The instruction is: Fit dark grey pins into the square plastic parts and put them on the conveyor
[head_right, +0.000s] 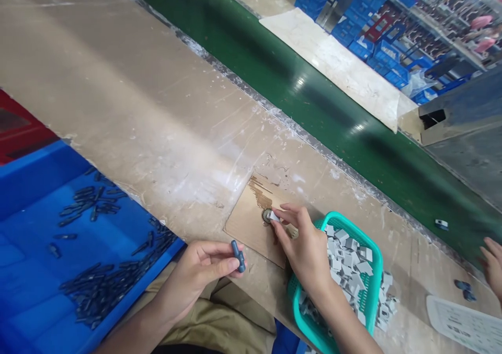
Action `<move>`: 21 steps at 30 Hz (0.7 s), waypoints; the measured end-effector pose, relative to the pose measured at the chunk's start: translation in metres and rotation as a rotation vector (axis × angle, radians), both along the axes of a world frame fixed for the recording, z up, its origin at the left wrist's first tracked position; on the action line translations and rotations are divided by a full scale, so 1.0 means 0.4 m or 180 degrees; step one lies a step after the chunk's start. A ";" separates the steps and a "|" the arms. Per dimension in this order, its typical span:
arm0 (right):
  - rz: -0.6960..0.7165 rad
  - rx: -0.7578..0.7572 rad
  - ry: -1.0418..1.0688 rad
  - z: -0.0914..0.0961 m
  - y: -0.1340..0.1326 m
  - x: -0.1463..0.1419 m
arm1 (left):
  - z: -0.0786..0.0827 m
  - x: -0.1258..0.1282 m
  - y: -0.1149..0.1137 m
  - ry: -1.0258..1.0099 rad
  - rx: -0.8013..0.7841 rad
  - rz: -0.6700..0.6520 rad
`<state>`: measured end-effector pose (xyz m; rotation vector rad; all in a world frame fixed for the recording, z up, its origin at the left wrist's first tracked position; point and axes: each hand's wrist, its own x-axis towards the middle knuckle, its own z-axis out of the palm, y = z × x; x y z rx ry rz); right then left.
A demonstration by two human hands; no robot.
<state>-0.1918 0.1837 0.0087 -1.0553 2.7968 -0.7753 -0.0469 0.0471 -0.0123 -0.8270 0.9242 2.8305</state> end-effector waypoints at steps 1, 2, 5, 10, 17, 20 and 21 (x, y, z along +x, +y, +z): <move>0.0005 0.0016 0.0011 0.000 0.000 0.000 | 0.000 -0.001 0.000 0.0001 -0.0018 -0.0012; 0.0008 0.0027 0.0019 0.001 0.000 0.001 | 0.000 -0.001 0.000 -0.0002 -0.0033 -0.0036; 0.0023 0.0045 0.0060 0.002 0.000 0.001 | 0.002 -0.003 -0.004 -0.0025 -0.0052 -0.0125; 0.0033 0.0068 0.0135 0.001 -0.003 0.000 | 0.003 -0.006 -0.011 0.0002 -0.0065 -0.0202; 0.0031 0.0047 0.0055 -0.005 -0.001 -0.003 | 0.003 -0.002 -0.008 -0.0024 -0.0168 -0.0241; -0.0099 -0.0162 -0.0166 0.000 0.004 0.000 | 0.001 -0.001 -0.003 -0.0038 -0.0166 -0.0188; -0.0182 -0.0341 -0.0304 0.005 0.005 0.002 | 0.001 -0.003 -0.001 -0.0057 -0.0153 -0.0125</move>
